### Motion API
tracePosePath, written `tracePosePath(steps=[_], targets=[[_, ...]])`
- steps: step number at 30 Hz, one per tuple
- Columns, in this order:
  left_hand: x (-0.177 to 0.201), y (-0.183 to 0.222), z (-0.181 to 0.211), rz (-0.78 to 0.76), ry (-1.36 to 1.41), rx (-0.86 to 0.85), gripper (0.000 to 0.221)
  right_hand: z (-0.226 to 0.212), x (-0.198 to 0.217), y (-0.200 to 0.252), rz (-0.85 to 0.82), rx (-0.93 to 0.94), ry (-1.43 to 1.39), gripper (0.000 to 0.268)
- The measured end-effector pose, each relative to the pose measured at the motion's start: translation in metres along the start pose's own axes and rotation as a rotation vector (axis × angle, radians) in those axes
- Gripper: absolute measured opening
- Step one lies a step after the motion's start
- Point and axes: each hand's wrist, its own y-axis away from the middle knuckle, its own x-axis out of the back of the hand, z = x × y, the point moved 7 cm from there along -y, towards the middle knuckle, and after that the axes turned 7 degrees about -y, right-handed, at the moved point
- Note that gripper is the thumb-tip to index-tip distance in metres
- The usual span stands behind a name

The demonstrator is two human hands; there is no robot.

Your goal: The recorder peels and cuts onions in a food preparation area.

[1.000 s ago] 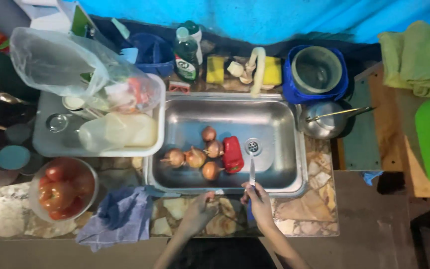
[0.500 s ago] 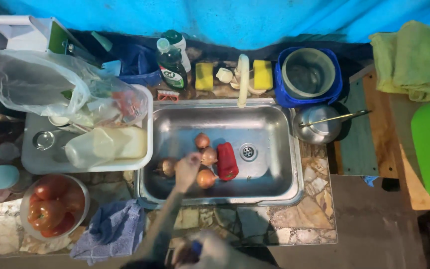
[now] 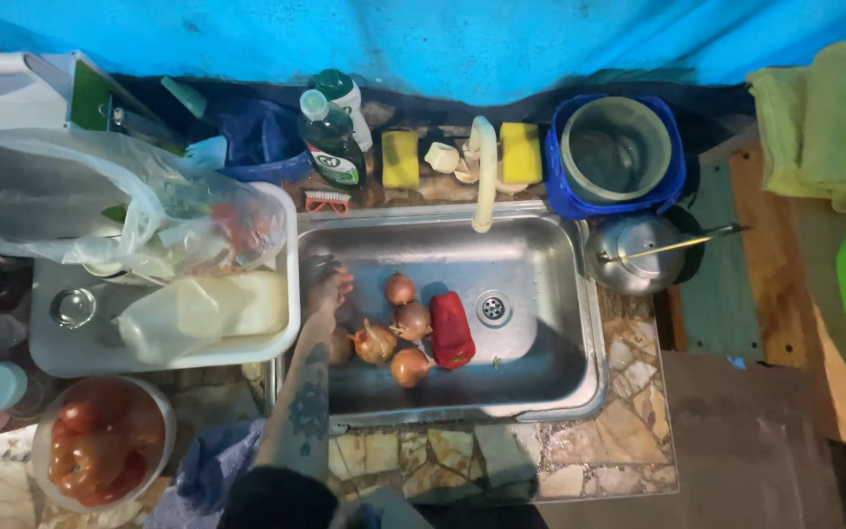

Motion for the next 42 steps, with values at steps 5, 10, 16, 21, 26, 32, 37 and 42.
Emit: tracePosePath(steps=[5, 10, 16, 21, 26, 32, 37, 42], targets=[[-0.042, -0.015, 0.019, -0.469, 0.376, 0.002, 0.031, 0.008, 0.046, -0.103, 0.152, 0.022, 0.095, 0.043], [-0.053, 0.022, -0.002, -0.045, -0.395, -0.656, 0.04, -0.006, 0.084, -0.192, 0.299, 0.045, 0.191, 0.049], [-0.076, 0.07, 0.021, 0.193, -0.99, -0.129, 0.068, -0.038, 0.095, -0.253, 0.384, -0.076, 0.596, 0.092], [-0.113, 0.05, -0.028, -0.179, -0.484, 0.033, 0.067, -0.002, 0.095, -0.276, 0.263, -0.313, 0.786, 0.1], [-0.13, 0.077, 0.04, -0.038, -0.747, -0.292, 0.065, 0.009, 0.159, -0.28, 0.357, -0.353, 0.767, 0.098], [-0.157, 0.093, 0.06, -0.071, -0.79, -0.633, 0.071, -0.02, 0.195, -0.27, 0.548, -0.054, 0.804, 0.079], [-0.152, 0.108, 0.065, -0.024, -0.732, -0.648, 0.055, 0.024, 0.139, -0.29, 0.342, 0.435, 0.622, 0.044], [-0.141, 0.118, 0.052, -0.024, -0.695, -0.566, 0.055, -0.017, 0.089, -0.304, 0.177, 0.369, 0.642, 0.033]])
